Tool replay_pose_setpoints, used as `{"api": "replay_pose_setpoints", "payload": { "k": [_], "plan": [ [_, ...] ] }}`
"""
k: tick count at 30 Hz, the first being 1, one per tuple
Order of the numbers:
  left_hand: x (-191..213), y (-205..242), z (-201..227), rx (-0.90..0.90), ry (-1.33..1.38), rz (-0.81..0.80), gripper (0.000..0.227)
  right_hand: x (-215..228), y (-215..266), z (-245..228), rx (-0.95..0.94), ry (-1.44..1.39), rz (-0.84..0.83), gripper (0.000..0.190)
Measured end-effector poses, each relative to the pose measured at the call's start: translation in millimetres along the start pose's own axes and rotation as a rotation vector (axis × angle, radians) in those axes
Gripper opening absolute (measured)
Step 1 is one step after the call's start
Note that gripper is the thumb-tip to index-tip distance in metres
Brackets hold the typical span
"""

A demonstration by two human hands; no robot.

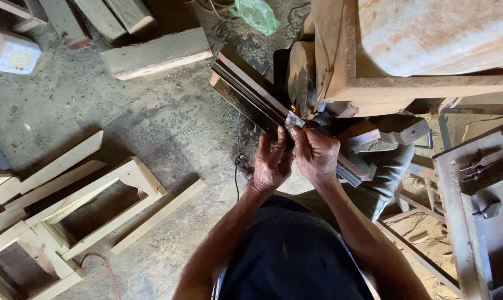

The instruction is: The person uses a bench grinder to sharpen a small metal tool, holding it against the spinning wheel to create sparks. They repeatedly adjust the tool's position and angle to grind different edges.

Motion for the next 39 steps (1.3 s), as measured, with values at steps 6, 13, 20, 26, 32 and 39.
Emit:
{"api": "replay_pose_setpoints", "payload": {
  "k": [6, 13, 20, 26, 32, 39],
  "plan": [
    [1, -8, 11, 0.052, 0.044, 0.037, 0.053, 0, -4, -8, 0.012, 0.008, -0.001, 0.04],
    [-6, 8, 2, 0.05, 0.025, 0.044, 0.053, 2, -1, -11, 0.056, 0.084, 0.01, 0.035],
    [-5, 4, -1, 0.023, 0.009, -0.007, 0.051, 6, 0, -3, -0.003, 0.003, 0.016, 0.039],
    [-4, 6, -15, -0.065, -0.098, -0.033, 0.054, 9, 9, 8, 0.001, -0.016, -0.017, 0.038],
    [-1, 7, -18, -0.107, -0.12, -0.04, 0.056, 13, 4, -4, -0.004, -0.033, -0.025, 0.036],
    [4, 1, -14, -0.14, -0.142, -0.054, 0.044, 15, 11, 7, -0.016, -0.012, -0.058, 0.033]
  ]
}}
Point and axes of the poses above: each hand's wrist, its own y-axis away from the middle knuckle, its own x-axis out of the back of the hand, z = x × y, the point moved 3 cm from there along -y, towards the middle knuckle, and after that the axes turned 5 degrees about y, right-handed, at the moved point
